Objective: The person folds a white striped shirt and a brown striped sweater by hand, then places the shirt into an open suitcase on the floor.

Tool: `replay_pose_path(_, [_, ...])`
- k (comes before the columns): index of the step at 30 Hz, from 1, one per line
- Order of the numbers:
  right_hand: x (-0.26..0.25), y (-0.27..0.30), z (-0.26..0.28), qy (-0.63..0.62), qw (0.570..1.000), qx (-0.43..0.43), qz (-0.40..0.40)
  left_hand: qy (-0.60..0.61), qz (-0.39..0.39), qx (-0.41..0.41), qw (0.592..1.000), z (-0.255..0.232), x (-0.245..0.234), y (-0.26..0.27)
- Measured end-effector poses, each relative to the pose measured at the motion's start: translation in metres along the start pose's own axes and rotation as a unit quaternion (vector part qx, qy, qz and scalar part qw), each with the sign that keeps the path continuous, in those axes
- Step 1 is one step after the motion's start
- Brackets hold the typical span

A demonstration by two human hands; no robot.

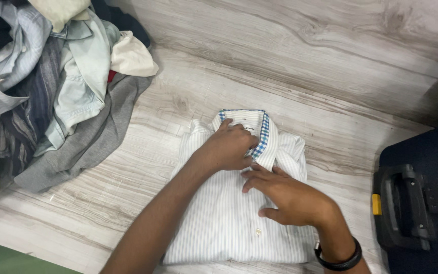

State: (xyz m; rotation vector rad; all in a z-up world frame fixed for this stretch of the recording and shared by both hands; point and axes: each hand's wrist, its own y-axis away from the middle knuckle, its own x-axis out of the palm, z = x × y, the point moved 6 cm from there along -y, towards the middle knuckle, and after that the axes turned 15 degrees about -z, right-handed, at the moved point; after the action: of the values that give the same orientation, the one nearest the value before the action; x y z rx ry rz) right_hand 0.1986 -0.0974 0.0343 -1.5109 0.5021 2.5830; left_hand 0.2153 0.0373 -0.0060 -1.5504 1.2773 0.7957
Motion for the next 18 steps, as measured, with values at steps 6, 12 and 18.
replay_pose_path(6, [-0.037,0.009,-0.062,-0.015,0.942,0.279,-0.184,-0.08,-0.037,0.032,0.996,-0.008,0.005,-0.001])
replay_pose_path(12, [-0.044,-0.002,-0.09,0.007,0.898,0.168,-0.407,0.024,0.014,-0.018,0.999,0.007,-0.024,0.005])
replay_pose_path(18, [-0.026,-0.001,-0.134,-0.078,0.893,0.276,-0.348,-0.077,0.003,-0.212,0.974,0.077,-0.06,0.022])
